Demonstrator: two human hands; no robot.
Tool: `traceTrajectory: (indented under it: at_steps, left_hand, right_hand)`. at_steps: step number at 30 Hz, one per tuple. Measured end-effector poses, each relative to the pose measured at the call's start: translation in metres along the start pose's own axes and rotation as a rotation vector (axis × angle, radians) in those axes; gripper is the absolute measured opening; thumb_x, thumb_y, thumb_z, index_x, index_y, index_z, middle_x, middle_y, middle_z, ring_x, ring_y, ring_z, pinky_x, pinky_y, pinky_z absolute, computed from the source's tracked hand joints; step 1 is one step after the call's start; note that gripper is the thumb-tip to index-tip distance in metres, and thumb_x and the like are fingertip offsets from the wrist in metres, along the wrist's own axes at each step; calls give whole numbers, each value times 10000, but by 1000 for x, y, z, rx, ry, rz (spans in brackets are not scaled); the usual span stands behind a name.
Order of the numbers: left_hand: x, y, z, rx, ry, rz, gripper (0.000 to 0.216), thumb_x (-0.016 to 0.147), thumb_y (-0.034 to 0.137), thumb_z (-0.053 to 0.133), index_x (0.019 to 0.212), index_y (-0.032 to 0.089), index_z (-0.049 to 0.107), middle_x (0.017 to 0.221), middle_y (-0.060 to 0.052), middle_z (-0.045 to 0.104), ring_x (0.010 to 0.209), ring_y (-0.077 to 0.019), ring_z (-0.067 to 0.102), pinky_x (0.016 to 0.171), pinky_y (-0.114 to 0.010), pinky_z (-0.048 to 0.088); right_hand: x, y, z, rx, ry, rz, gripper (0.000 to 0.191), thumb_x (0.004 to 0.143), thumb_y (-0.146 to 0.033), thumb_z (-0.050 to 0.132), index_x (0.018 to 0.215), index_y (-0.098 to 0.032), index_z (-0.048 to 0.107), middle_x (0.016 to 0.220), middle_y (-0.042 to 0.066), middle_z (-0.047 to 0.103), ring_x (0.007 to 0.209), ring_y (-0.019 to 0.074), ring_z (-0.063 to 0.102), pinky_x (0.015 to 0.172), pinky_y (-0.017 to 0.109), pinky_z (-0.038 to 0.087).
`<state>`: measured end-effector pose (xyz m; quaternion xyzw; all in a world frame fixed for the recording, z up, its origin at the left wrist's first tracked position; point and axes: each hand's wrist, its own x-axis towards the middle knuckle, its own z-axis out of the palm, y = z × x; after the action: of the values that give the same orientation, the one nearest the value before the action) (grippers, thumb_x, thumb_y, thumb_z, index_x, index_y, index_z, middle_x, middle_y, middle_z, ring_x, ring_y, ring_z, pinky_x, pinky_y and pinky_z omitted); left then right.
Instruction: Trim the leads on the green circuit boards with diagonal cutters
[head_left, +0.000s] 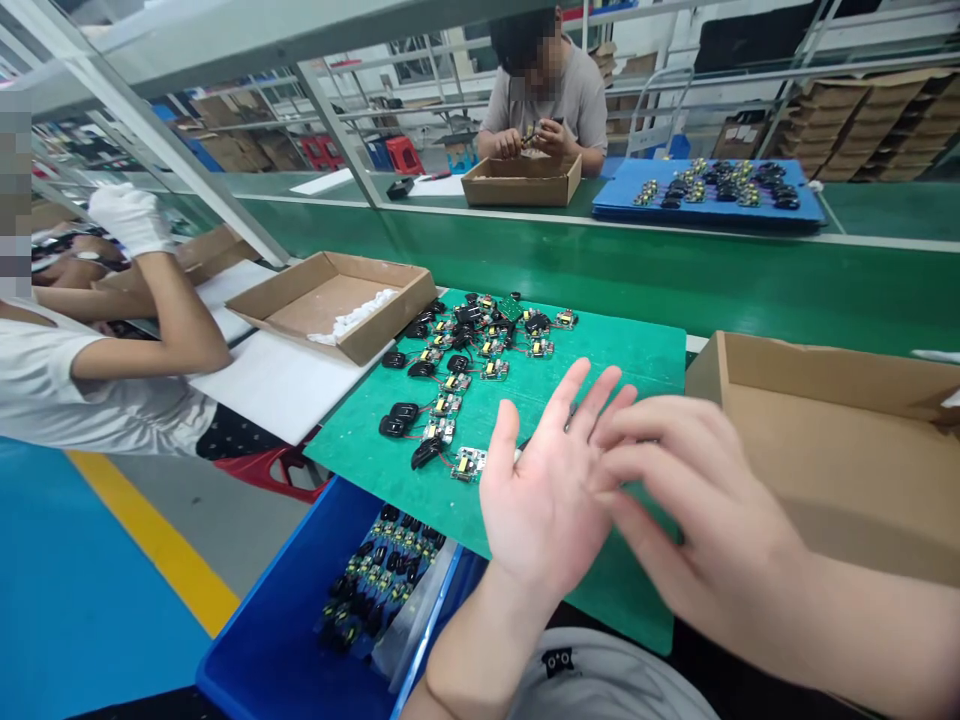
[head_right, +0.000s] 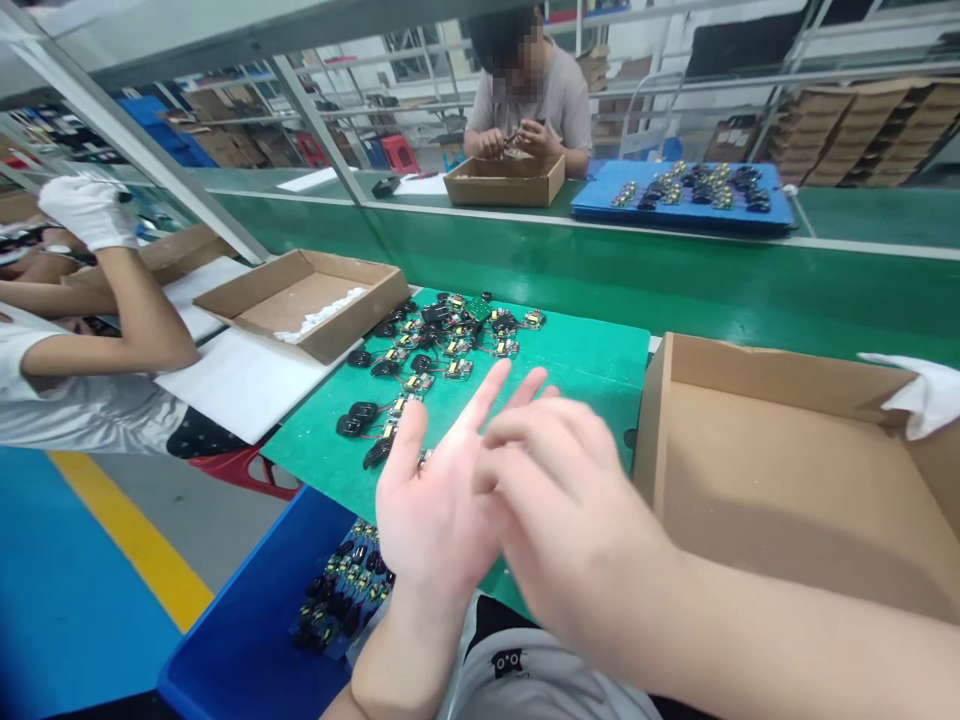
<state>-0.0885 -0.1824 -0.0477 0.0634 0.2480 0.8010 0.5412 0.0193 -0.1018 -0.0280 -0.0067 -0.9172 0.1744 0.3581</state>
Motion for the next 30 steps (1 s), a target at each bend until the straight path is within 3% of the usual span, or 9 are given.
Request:
traceTrajectory:
  at_steps: [5,8,11,14,17,20,23,30]
  left_hand:
    - [1,3,-6,-30,-8,30,690,1008,687,257,1423,228,562,1493,-117,584,1464,-303,478,1255,-503,326]
    - [2,3,-8,-39,-26,43,680,1008,686,254,1398,237,584,1486,-104,597,1461,-296,485,1263,-510,309]
    - [4,3,-9,-38,-29,43,677,1008,684,258,1407,237,575,1486,-104,599,1463,-299,483,1260,-516,311]
    - [4,5,-10,-58,-34,33,667,1008,678,286,1438,237,541,1482,-113,602,1456,-292,492,1254,-501,322]
    - [4,7,-12,-67,-7,34,660,1008,662,308,1476,238,501,1481,-119,603,1446,-280,503,1245,-471,335]
    - [4,8,-14,-50,18,52,661,998,648,357,1515,248,456,1493,-123,591,1450,-287,496,1247,-465,328]
    - [2,7,-15,-26,15,96,672,981,645,416,1532,260,435,1519,-122,565,1467,-304,471,1254,-473,315]
    - [3,5,-18,-6,23,120,576,965,587,486,1403,220,561,1494,-149,583,1441,-337,499,1273,-521,283]
  right_hand:
    - [-3,46,-23,-201,-35,46,121,1007,-179,541,900,-227,569,975,98,667,942,271,619,840,431,474]
    - [-14,76,-26,-344,-146,46,248,1026,-272,507,791,-222,573,932,117,672,894,310,607,809,485,452]
    - [-18,91,-28,-352,-205,100,220,984,-240,480,820,-209,624,961,141,707,874,331,627,779,511,449]
    - [-9,86,-33,-94,-273,360,182,929,-252,543,807,-220,674,856,105,748,852,315,674,804,510,491]
    - [1,73,-40,532,-318,725,204,935,-378,624,925,-222,756,969,88,807,984,286,739,906,467,556]
    - [3,61,-44,1064,-263,904,263,904,-422,711,1035,-207,790,1077,79,815,1018,240,761,980,415,565]
    - [1,53,-45,1208,-210,950,226,869,-401,786,975,-203,813,1034,74,817,968,214,767,975,376,566]
    - [-5,49,-47,1218,-202,946,228,863,-405,813,888,-180,789,991,75,801,898,185,742,934,344,558]
